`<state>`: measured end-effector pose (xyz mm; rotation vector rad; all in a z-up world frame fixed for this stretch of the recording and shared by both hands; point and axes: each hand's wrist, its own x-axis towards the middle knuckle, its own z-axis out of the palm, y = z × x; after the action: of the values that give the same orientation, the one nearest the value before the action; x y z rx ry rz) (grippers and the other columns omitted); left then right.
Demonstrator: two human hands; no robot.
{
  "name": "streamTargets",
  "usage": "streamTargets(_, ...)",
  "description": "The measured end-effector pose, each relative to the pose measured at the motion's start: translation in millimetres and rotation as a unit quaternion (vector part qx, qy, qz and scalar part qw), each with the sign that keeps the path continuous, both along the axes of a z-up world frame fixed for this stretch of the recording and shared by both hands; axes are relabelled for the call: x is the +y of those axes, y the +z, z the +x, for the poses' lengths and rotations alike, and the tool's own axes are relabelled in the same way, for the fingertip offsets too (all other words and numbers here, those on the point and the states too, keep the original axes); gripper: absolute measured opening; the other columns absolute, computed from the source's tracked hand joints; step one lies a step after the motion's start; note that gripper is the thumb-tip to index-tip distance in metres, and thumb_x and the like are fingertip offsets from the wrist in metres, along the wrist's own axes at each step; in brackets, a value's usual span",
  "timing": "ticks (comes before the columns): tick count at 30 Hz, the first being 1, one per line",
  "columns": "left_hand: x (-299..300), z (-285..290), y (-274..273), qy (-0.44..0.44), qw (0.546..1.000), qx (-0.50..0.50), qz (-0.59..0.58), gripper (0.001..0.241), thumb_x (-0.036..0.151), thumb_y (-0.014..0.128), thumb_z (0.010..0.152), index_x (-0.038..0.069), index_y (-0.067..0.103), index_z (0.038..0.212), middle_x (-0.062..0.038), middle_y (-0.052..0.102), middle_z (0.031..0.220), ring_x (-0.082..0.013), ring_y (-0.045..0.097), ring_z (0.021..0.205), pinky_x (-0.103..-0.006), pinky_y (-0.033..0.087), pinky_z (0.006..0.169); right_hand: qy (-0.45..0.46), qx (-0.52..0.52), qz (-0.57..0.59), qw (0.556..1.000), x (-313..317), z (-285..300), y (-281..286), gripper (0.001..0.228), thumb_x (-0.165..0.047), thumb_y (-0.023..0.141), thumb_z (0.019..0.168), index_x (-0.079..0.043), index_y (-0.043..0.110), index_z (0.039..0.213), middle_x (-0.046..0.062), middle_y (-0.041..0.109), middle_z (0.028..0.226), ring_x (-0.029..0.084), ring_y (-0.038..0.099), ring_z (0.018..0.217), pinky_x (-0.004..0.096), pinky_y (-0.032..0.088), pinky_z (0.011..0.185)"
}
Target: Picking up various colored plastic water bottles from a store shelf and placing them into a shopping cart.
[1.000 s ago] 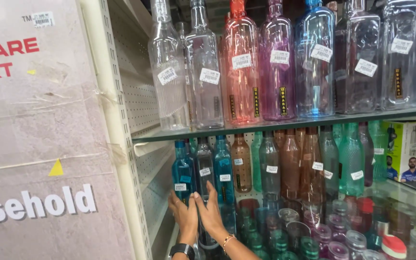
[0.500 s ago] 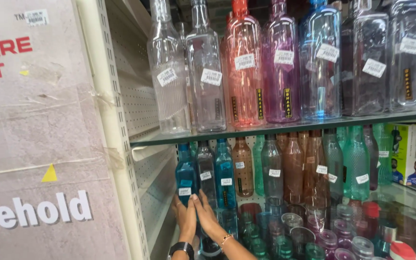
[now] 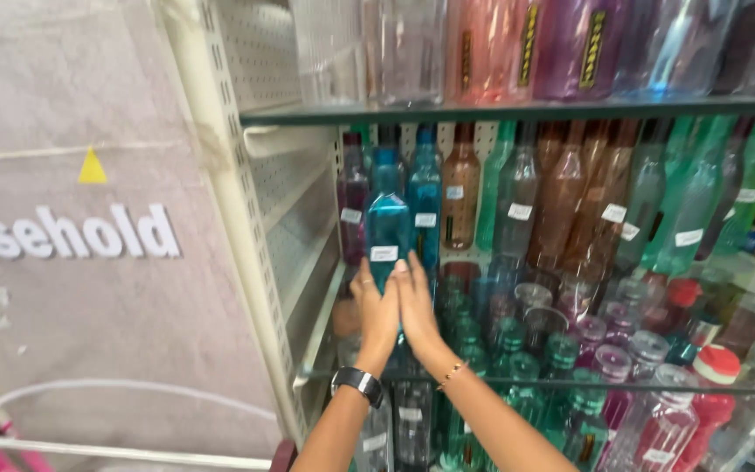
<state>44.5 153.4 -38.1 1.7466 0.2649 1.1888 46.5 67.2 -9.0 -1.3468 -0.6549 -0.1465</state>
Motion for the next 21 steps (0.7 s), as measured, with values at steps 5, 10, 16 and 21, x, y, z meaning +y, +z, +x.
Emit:
streamTargets(5, -63, -77, 17, -0.053, 0.999, -0.002, 0.006, 0.074, 0.031, 0.06, 0.098, 0.0, 0.028, 0.157, -0.023, 0.037, 0.15, -0.0374, 0.043, 0.138, -0.0424, 0.036, 0.114, -0.025, -0.014, 0.012, 1.0, -53, -52, -3, 0.067, -0.046, 0.043, 0.104, -0.007, 0.035, 0.157, 0.014, 0.041, 0.16, 0.025, 0.041, 0.146, 0.035, 0.03, 0.118)
streamTargets(10, -112, -131, 30, -0.115, 0.993, -0.01, -0.015, 0.072, 0.029, 0.058, 0.099, 0.003, 0.027, 0.158, -0.02, 0.033, 0.152, -0.0347, 0.042, 0.139, -0.0419, 0.036, 0.113, -0.067, -0.013, 0.001, 0.998, -97, -101, 5, 0.062, -0.042, 0.042, 0.105, -0.01, 0.037, 0.157, 0.011, 0.042, 0.159, 0.024, 0.042, 0.143, 0.035, 0.031, 0.117)
streamTargets(16, -137, -157, 32, -0.144, 0.989, -0.03, -0.014, 0.07, 0.029, 0.059, 0.1, 0.002, 0.029, 0.157, -0.02, 0.037, 0.15, -0.0331, 0.043, 0.139, -0.0414, 0.035, 0.114, -0.085, -0.014, -0.008, 0.996, -127, -121, 3, 0.061, -0.04, 0.042, 0.105, -0.009, 0.037, 0.157, 0.01, 0.039, 0.159, 0.023, 0.041, 0.145, 0.035, 0.031, 0.116)
streamTargets(21, -134, -152, 30, -0.118, 0.993, -0.011, -0.017, 0.069, 0.034, 0.059, 0.099, 0.002, 0.034, 0.156, -0.019, 0.039, 0.148, -0.0325, 0.044, 0.139, -0.0413, 0.036, 0.115, -0.059, -0.022, 0.007, 0.998, -131, -114, 2, 0.062, -0.039, 0.045, 0.105, -0.007, 0.036, 0.158, 0.011, 0.039, 0.16, 0.022, 0.041, 0.145, 0.035, 0.032, 0.118)
